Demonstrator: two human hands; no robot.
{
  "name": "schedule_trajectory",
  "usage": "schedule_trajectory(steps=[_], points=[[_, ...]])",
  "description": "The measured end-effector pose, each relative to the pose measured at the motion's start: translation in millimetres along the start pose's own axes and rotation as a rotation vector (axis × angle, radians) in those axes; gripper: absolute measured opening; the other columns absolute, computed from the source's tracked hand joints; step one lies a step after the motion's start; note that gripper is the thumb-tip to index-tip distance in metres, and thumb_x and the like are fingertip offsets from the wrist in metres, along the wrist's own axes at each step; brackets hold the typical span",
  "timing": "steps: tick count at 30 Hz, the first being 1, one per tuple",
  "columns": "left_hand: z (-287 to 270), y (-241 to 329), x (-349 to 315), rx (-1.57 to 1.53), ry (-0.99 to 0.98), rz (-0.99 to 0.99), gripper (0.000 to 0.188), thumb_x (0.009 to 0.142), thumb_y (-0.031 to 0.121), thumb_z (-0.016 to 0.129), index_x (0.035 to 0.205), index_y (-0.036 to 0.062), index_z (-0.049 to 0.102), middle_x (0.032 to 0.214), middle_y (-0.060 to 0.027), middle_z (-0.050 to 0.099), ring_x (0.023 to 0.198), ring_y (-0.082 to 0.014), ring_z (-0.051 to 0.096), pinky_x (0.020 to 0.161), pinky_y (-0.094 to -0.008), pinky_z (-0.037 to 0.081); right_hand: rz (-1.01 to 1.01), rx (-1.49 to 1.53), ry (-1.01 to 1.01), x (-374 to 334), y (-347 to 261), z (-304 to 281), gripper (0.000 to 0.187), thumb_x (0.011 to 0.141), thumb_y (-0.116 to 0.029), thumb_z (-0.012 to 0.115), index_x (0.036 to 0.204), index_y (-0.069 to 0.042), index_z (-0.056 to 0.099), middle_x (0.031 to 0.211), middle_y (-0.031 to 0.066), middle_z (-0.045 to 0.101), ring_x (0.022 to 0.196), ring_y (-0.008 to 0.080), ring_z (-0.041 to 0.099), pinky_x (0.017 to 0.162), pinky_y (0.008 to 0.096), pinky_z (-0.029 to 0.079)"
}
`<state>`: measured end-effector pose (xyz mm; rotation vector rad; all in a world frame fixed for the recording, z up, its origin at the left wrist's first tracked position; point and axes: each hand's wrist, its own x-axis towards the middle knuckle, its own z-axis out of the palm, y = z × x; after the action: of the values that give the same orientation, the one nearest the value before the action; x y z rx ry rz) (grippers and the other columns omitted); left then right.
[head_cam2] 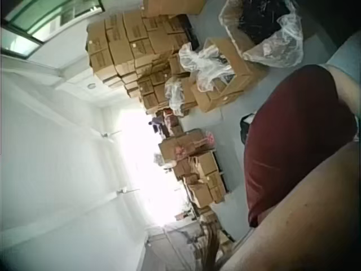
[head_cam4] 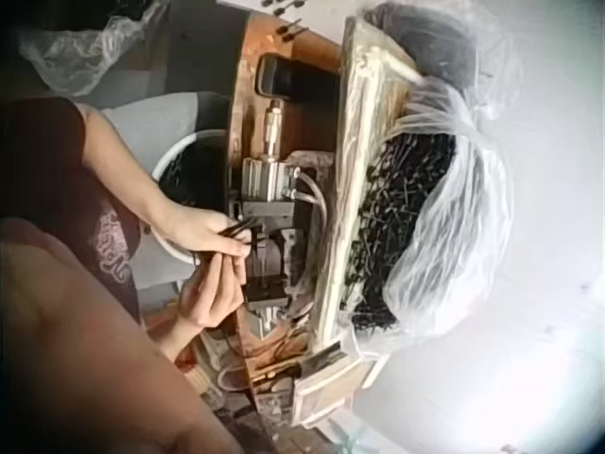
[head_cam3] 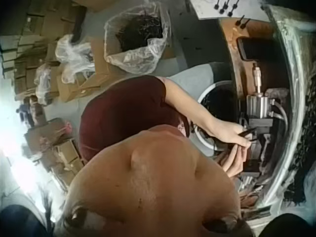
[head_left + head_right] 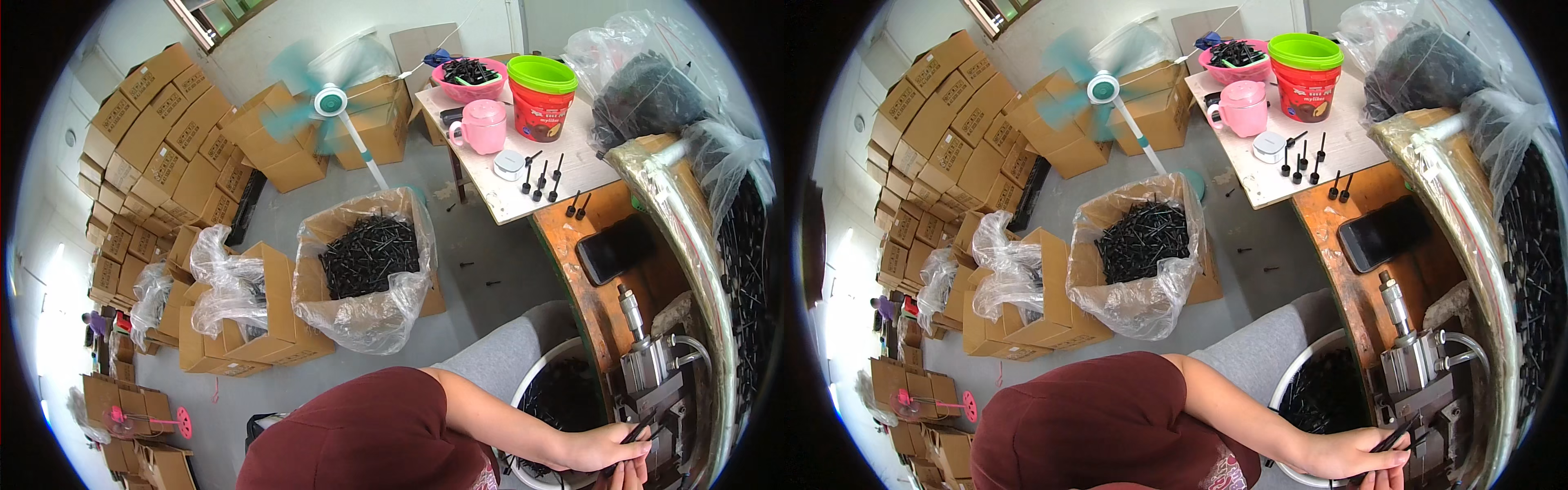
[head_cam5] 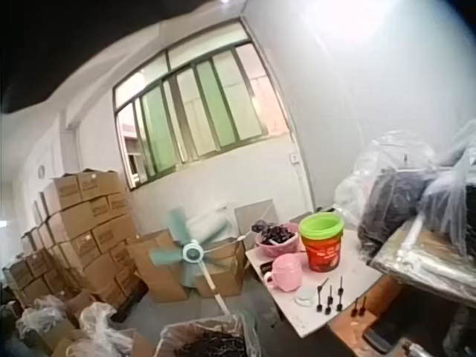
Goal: Manually assembling small plastic parts using a pneumatic jig or fixture.
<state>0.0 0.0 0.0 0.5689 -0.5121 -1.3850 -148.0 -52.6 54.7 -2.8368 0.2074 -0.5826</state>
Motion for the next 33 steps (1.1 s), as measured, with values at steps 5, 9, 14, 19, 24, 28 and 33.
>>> schedule_trajectory(steps=[5, 9, 14, 19, 24, 28, 33], points=[[1, 1, 1, 0.061, -0.022, -0.014, 0.029, 0.105, 0.039, 0.041, 0.099, 0.0104, 0.043, 0.096, -0.0048, 0.067, 0.074, -0.0048, 0.061, 0.057, -0.0195, 0.049, -0.026, -0.142, 0.018, 6, -5, -6, 0.036, 0.091, -0.007, 0.068, 0.126, -0.002, 0.061, 0.124, 0.0125, 0.056, 0.110, 0.0260, 0.058, 0.092, 0.0323, 0.052], [-1, -9, -3, 0.112, 0.057, 0.118, 0.025, 0.106, 0.034, 0.042, 0.102, 0.0096, 0.045, 0.086, -0.0020, 0.062, 0.059, -0.0043, 0.053, 0.049, -0.0183, 0.042, 0.105, -0.048, 0.149, -4, -6, -8, 0.033, 0.089, -0.004, 0.070, 0.121, -0.001, 0.061, 0.118, 0.0124, 0.056, 0.098, 0.0258, 0.064, 0.078, 0.0314, 0.058], [-3, 3, -14, 0.137, 0.065, 0.105, 0.020, 0.106, 0.027, 0.044, 0.099, 0.0085, 0.048, 0.065, 0.0029, 0.050, 0.049, -0.0025, 0.042, 0.045, -0.0174, 0.036, 0.375, -0.045, 0.298, -32, 9, 10, 0.025, 0.091, -0.007, 0.068, 0.114, 0.002, 0.063, 0.125, 0.0141, 0.057, 0.098, 0.0253, 0.066, 0.077, 0.0286, 0.060], [-2, 22, -22, 0.046, 0.145, -0.177, 0.019, 0.104, 0.030, 0.049, 0.097, 0.0117, 0.051, 0.064, 0.0048, 0.048, 0.050, -0.0023, 0.044, 0.043, -0.0166, 0.034, 0.437, -0.051, 0.288, -16, -4, 20, 0.026, 0.087, 0.005, 0.062, 0.112, 0.004, 0.060, 0.135, 0.0239, 0.055, 0.119, 0.0379, 0.058, 0.100, 0.0422, 0.046], [-12, 29, -32, -0.133, 0.144, -0.124, 0.027, 0.106, 0.035, 0.042, 0.102, 0.0088, 0.046, 0.080, -0.0027, 0.050, 0.060, -0.0079, 0.048, 0.044, -0.0204, 0.035, 0.418, -0.075, 0.301, 10, -5, 36, 0.024, 0.080, 0.004, 0.069, 0.104, 0.003, 0.063, 0.129, 0.0196, 0.061, 0.106, 0.0327, 0.064, 0.092, 0.0391, 0.049], [-9, 38, -39, -0.108, 0.138, -0.174, 0.015, 0.103, 0.023, 0.046, 0.103, 0.0079, 0.046, 0.092, -0.0055, 0.053, 0.066, -0.0100, 0.052, 0.044, -0.0225, 0.039, 0.336, -0.255, 0.243, 18, 0, 41, 0.026, 0.074, 0.001, 0.071, 0.099, 0.002, 0.064, 0.124, 0.0182, 0.064, 0.092, 0.0295, 0.066, 0.082, 0.0379, 0.052], [-9, 37, -38, -0.241, 0.094, -0.241, 0.008, 0.099, 0.012, 0.046, 0.105, 0.0078, 0.045, 0.106, -0.0082, 0.051, 0.075, -0.0130, 0.053, 0.048, -0.0238, 0.042, 0.345, -0.317, 0.184, 15, 9, 44, 0.021, 0.076, -0.001, 0.062, 0.097, 0.003, 0.063, 0.125, 0.0176, 0.064, 0.070, 0.0203, 0.066, 0.070, 0.0302, 0.051]])
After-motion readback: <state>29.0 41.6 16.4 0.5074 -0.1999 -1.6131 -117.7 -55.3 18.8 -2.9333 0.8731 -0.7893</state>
